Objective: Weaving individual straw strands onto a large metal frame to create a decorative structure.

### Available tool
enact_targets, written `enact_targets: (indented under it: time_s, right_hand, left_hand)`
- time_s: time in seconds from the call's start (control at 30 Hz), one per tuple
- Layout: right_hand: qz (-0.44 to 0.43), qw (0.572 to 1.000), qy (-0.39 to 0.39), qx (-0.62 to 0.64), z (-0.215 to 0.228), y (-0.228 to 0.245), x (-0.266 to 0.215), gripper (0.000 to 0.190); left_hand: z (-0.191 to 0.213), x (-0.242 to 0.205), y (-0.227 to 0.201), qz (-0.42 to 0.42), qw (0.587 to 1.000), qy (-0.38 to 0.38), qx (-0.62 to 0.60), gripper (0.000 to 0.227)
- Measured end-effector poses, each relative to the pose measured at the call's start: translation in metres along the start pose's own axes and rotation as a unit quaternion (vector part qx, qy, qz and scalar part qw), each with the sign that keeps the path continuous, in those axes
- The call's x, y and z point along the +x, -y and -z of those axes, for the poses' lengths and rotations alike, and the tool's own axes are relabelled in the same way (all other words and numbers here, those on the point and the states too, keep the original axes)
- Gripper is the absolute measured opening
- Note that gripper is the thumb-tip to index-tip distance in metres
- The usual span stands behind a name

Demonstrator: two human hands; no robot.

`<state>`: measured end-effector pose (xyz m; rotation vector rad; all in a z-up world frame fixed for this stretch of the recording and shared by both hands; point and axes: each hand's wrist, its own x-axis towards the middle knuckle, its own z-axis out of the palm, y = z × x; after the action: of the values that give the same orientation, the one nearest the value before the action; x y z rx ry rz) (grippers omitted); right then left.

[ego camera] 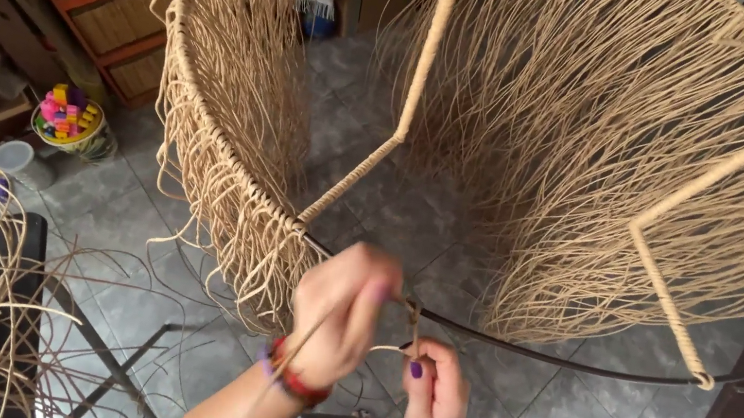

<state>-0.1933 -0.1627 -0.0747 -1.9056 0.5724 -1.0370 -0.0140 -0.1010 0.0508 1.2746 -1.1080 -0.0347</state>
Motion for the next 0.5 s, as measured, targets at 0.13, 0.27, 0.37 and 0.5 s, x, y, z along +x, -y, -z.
enact_targets:
  time_s: [0.13, 0.27, 0.37, 0.5]
  right_hand:
    - [0.027, 0.991, 0.097, -0.086, 0.015, 0.007, 0.013, 0.023]
    - [0.11, 0.947, 0.208, -0.217, 0.018, 0.044, 0.038, 0.012]
    - [0.149, 0.869, 0.26, -0.393, 0.031, 0.054, 0.035, 0.029]
    - [0.209, 0.895, 0.089, -0.384, 0.046, 0.119, 0.061, 0.009]
  left_hand:
    - [0.014, -0.057, 0.023, -0.124, 0.987, 0.062, -0.082, 0.044]
    - [0.005, -0.076, 0.028, 0.016, 0.947, 0.21, -0.242, 0.056]
    - [0.004, -0.059, 0.023, 0.057, 0.927, 0.211, -0.304, 0.057]
    - [0.006, -0.059, 0.018, 0.051, 0.933, 0.212, -0.286, 0.053]
